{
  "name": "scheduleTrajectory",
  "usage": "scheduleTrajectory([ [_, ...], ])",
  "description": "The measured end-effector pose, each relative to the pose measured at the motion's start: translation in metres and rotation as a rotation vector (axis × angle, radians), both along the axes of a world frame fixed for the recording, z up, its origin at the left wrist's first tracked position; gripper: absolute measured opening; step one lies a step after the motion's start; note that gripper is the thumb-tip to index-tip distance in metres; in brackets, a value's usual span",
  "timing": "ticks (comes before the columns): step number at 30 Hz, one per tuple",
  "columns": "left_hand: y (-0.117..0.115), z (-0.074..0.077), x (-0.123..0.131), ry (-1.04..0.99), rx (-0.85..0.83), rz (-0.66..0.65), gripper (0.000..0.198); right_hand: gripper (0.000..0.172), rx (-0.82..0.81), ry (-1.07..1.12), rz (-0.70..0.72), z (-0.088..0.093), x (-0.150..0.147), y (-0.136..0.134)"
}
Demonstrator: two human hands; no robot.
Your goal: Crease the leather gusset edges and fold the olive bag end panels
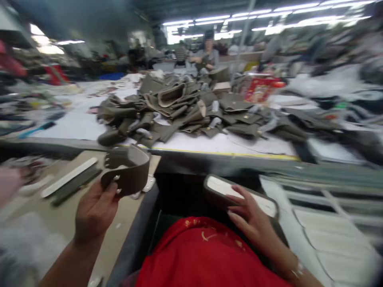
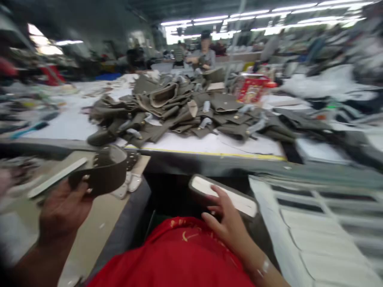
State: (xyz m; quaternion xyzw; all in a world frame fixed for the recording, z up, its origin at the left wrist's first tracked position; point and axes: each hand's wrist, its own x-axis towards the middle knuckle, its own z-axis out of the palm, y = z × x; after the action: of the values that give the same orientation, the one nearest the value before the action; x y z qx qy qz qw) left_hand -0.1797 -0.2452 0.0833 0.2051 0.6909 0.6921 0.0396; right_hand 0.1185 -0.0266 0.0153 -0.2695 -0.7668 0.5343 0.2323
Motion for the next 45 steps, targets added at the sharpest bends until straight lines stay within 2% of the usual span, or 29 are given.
scheduleTrajectory([
  [1,0.020,-0.004,0.018,-0.128,0.050,-0.157,0.039,0.068,-0.129,0.056,0.010,-0.001,0.000,-0.004],
  [3,0.056,-0.018,0.049,-0.379,0.068,-0.412,0.041,0.060,-0.392,0.104,-0.042,-0.004,0.006,-0.007],
  [5,0.083,-0.034,0.074,-0.571,0.001,-0.563,0.044,0.049,-0.556,0.101,-0.124,-0.008,0.021,-0.008],
  [6,0.093,-0.042,0.083,-0.643,-0.036,-0.623,0.047,0.046,-0.587,0.085,-0.178,-0.010,0.031,-0.009],
  [8,0.106,-0.052,0.096,-0.747,-0.091,-0.701,0.048,0.044,-0.570,0.043,-0.294,-0.016,0.054,-0.010],
  [10,0.115,-0.055,0.102,-0.825,-0.133,-0.732,0.045,0.049,-0.538,0.007,-0.391,-0.021,0.073,-0.010],
  [11,0.120,-0.055,0.104,-0.853,-0.153,-0.738,0.042,0.049,-0.544,-0.008,-0.409,-0.023,0.080,-0.009],
  [13,0.130,-0.051,0.106,-0.880,-0.186,-0.750,0.037,0.044,-0.589,-0.019,-0.343,-0.026,0.090,-0.004],
  [16,0.150,-0.048,0.109,-0.863,-0.217,-0.758,0.038,0.043,-0.633,0.006,-0.175,-0.026,0.098,0.005],
  [18,0.164,-0.052,0.110,-0.842,-0.232,-0.749,0.040,0.043,-0.631,0.014,-0.136,-0.024,0.102,0.014],
  [20,0.175,-0.060,0.109,-0.796,-0.244,-0.733,0.042,0.041,-0.630,-0.007,-0.189,-0.022,0.106,0.025],
  [22,0.185,-0.071,0.105,-0.700,-0.282,-0.735,0.043,0.038,-0.607,-0.043,-0.308,-0.021,0.109,0.037],
  [26,0.203,-0.095,0.092,-0.378,-0.488,-0.794,0.044,0.031,-0.538,-0.105,-0.516,-0.026,0.108,0.062],
  [29,0.217,-0.106,0.085,-0.203,-0.598,-0.828,0.043,0.028,-0.501,-0.167,-0.527,-0.035,0.105,0.074],
  [34,0.233,-0.111,0.084,-0.191,-0.628,-0.832,0.049,0.028,-0.455,-0.239,-0.518,-0.046,0.105,0.082],
  [40,0.237,-0.110,0.084,-0.160,-0.705,-0.826,0.050,0.029,-0.391,-0.302,-0.519,-0.049,0.108,0.088],
  [45,0.236,-0.118,0.077,-0.046,-0.775,-0.816,0.056,0.029,-0.382,-0.376,-0.497,-0.048,0.109,0.094],
])
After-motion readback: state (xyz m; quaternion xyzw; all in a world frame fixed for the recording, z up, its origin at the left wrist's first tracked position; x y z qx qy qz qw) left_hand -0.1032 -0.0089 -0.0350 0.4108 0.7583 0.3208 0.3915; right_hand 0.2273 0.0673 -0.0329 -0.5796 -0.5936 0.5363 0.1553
